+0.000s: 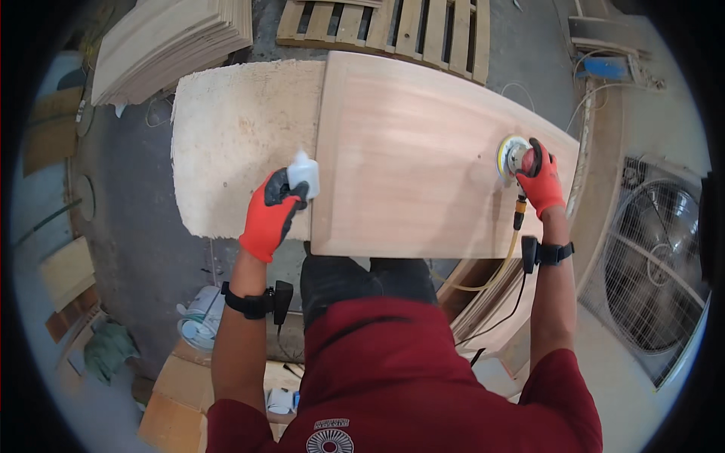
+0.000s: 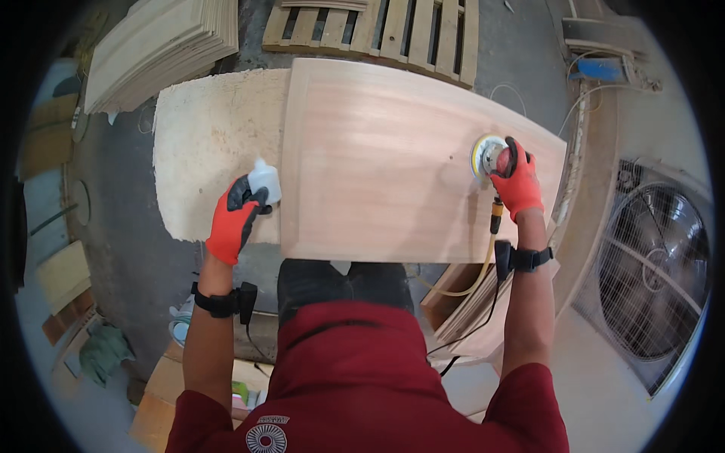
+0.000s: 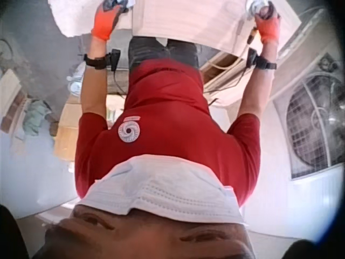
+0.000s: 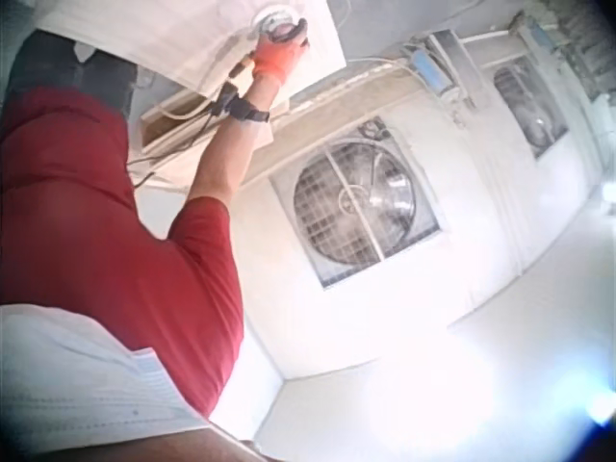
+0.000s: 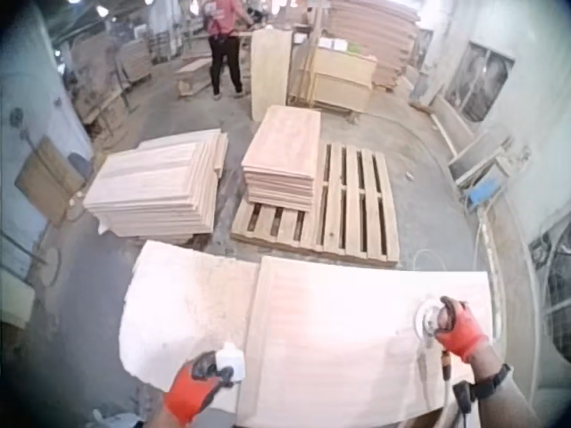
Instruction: The person uses an orbital sander to smooth the surface of a large wooden panel. They apply a white liquid from a squeeze bottle to the edges of the panel and continue sanding the surface. The person flips the panel over to work on the other side.
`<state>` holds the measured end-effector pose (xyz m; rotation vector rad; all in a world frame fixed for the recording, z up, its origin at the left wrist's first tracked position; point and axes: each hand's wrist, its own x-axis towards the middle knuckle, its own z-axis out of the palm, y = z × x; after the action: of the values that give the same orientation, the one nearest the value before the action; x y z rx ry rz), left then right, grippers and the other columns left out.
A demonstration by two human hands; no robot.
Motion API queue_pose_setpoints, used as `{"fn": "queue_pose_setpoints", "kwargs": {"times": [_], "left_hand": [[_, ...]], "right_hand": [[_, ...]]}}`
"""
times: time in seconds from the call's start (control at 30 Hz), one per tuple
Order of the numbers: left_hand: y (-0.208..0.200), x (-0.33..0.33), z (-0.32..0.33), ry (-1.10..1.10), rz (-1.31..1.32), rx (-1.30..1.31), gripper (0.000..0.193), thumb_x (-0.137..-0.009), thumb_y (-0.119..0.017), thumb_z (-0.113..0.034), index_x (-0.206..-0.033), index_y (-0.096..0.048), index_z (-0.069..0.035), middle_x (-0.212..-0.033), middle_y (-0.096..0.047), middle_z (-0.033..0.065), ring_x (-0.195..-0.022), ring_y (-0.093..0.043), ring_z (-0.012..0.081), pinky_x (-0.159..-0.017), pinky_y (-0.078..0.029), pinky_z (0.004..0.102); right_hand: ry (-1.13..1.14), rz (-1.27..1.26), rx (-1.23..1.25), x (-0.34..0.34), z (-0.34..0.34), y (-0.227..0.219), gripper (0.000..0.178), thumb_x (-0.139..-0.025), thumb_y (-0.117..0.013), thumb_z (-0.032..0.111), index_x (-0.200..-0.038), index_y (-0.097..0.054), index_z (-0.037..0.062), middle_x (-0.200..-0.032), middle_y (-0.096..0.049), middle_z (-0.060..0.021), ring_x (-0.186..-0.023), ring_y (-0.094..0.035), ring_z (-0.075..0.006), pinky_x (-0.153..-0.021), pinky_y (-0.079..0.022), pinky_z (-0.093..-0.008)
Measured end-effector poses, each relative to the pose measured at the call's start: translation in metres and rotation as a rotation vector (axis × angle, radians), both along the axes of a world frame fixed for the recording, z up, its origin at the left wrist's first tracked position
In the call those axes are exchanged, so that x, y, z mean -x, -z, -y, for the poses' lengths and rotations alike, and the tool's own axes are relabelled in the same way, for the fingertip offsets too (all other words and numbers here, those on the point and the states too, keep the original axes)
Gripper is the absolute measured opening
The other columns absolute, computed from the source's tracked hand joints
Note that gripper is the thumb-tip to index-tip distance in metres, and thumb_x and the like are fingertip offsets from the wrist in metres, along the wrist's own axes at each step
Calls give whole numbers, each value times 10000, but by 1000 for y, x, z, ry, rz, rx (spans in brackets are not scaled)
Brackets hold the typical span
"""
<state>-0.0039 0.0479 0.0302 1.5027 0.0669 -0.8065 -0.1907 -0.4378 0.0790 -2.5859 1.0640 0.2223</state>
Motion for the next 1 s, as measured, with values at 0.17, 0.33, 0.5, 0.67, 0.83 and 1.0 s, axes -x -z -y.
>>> {"fn": "queue_pose_setpoints", "kwargs": {"times": [0.17, 0.33, 0.5, 0.67, 0.83, 1.0], "left_hand": [[9, -23, 12, 136, 106, -135, 346, -886, -744, -89, -1196, -621, 3, -957, -677, 54, -814, -611, 117, -745, -515, 278], [23, -47, 23, 155, 133, -162, 358, -862, -748, -79, -1191, -627, -8, -904, -665, 72, -802, -603, 119, -746, -519, 288], [17, -58, 27, 211, 57, -220, 341, -864, -737, -75, -1182, -632, -17, -894, -658, 47, -743, -581, 97, -673, -505, 271], [19, -61, 30, 223, 86, -254, 322, -859, -735, -70, -1161, -640, -16, -913, -652, 31, -708, -566, 78, -631, -488, 255], [23, -60, 31, 235, 189, -278, 326, -846, -744, -58, -1151, -642, -2, -934, -659, 37, -766, -596, 88, -675, -503, 258], [16, -61, 31, 212, 110, -264, 365, -850, -733, -38, -1198, -626, -10, -944, -662, 57, -788, -620, 105, -683, -507, 261]], "right_hand": [[88, 219, 43, 3, -5, 32, 839, -738, -814, 71, -1482, -441, 185, -1405, -496, -146, -1293, -535, -340, -1050, -483, -428], [156, 300, 70, 9, 4, 47, 812, -745, -806, 44, -1470, -444, 95, -1425, -522, -147, -1310, -522, -315, -1100, -434, -397], [176, 306, 40, 4, -1, 43, 786, -756, -786, 37, -1465, -451, 93, -1421, -542, -140, -1332, -515, -296, -1102, -430, -387], [160, 289, 23, 3, -3, 37, 788, -760, -768, 21, -1473, -440, 95, -1439, -522, -136, -1345, -505, -296, -1109, -425, -386], [147, 277, 18, 3, -1, 35, 793, -757, -761, 25, -1477, -437, 101, -1442, -512, -132, -1364, -484, -288, -1127, -404, -380], [142, 271, 14, 5, 1, 35, 796, -757, -764, 36, -1479, -433, 90, -1444, -507, -128, -1360, -486, -290, -1129, -402, -381]]}}
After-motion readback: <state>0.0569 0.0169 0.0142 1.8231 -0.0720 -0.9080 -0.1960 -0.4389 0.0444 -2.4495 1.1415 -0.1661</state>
